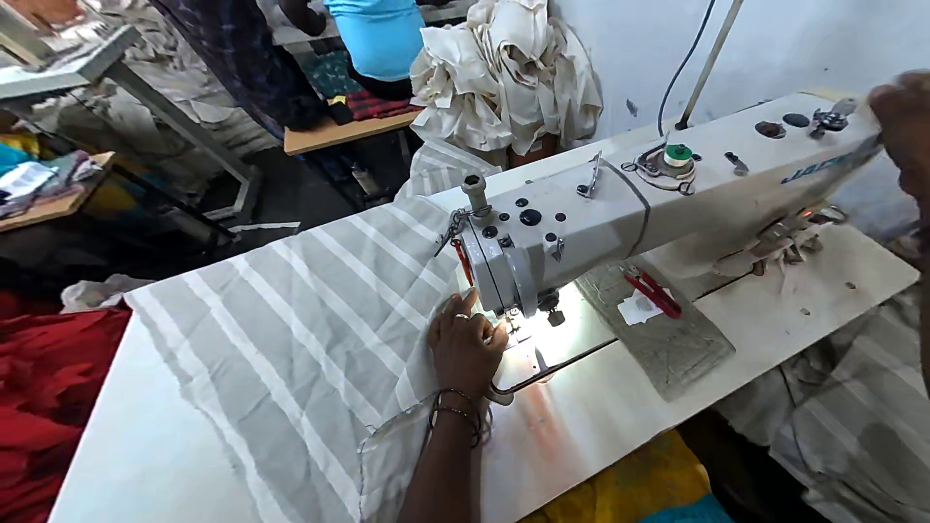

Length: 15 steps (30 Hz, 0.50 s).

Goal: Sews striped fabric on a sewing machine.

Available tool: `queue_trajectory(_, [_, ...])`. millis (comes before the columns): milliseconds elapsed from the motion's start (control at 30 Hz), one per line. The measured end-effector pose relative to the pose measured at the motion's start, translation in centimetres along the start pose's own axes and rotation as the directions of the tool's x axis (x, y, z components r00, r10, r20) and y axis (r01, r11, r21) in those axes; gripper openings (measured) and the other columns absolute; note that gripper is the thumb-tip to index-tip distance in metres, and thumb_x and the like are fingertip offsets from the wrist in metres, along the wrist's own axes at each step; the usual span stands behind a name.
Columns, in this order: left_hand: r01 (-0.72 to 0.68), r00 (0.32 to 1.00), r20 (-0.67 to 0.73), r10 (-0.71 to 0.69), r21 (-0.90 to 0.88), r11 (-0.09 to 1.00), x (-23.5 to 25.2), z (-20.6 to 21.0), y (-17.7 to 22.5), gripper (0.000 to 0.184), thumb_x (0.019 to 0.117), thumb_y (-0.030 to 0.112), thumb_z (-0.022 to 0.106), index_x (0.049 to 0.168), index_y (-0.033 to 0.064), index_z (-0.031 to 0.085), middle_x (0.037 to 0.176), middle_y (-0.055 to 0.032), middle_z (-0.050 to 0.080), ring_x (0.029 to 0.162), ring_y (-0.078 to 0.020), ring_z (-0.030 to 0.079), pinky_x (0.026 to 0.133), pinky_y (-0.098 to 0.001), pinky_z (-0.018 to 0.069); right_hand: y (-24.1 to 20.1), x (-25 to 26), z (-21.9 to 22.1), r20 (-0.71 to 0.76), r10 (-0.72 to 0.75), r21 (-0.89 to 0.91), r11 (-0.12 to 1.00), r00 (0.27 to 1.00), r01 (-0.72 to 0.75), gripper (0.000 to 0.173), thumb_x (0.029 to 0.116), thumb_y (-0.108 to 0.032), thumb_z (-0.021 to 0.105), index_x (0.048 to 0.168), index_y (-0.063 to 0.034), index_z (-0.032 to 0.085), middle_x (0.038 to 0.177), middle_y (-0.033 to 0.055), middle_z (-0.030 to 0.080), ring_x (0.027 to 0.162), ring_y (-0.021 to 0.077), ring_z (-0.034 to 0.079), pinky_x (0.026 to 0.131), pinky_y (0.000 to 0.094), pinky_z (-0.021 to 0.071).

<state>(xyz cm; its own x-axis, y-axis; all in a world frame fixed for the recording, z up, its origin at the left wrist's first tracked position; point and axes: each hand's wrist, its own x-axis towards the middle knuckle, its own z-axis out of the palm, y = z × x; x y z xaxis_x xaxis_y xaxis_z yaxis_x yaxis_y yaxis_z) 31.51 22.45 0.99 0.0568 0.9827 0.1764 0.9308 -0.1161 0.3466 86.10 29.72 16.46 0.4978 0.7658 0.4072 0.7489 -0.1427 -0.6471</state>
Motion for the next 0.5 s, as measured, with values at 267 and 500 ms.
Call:
queue_trajectory(267, [-0.001, 0.999, -0.048, 0.0, -0.022, 1.0, -0.3, 0.0, 0.0, 0.032, 0.0898, 0.032, 0.074, 0.072, 0.0062, 0.068, 0.133, -0.0137, 0.067, 0.137, -0.0395, 0.05, 0.116, -0.0599, 0.0312, 4.8, -8.6, 7.4, -0.383, 0.139, 0.183, 0.98, 0.913, -0.073, 0.064, 0.1116, -0.042, 0.026, 0.112, 0.0081, 0.066, 0.107, 0.0201, 0.069, 0.103, 0.0224, 0.067, 0.096, 0.0426, 0.0525])
queue_trajectory(500, [-0.019, 0.997, -0.071, 0.02, 0.012, 1.0, -0.5, -0.1, 0.2, 0.033, 0.0918, 0.033, 0.073, 0.076, 0.0046, 0.07, 0.136, -0.0143, 0.065, 0.136, -0.0386, 0.052, 0.113, -0.0601, 0.0344, 0.5, -3.6, 0.6, -0.11, 0.096, 0.159, 0.984, 0.989, -0.078, 0.069, 0.1069, -0.051, 0.043, 0.143, 0.007, 0.048, 0.144, 0.0298, 0.051, 0.135, 0.0342, 0.051, 0.115, 0.0482, 0.0387])
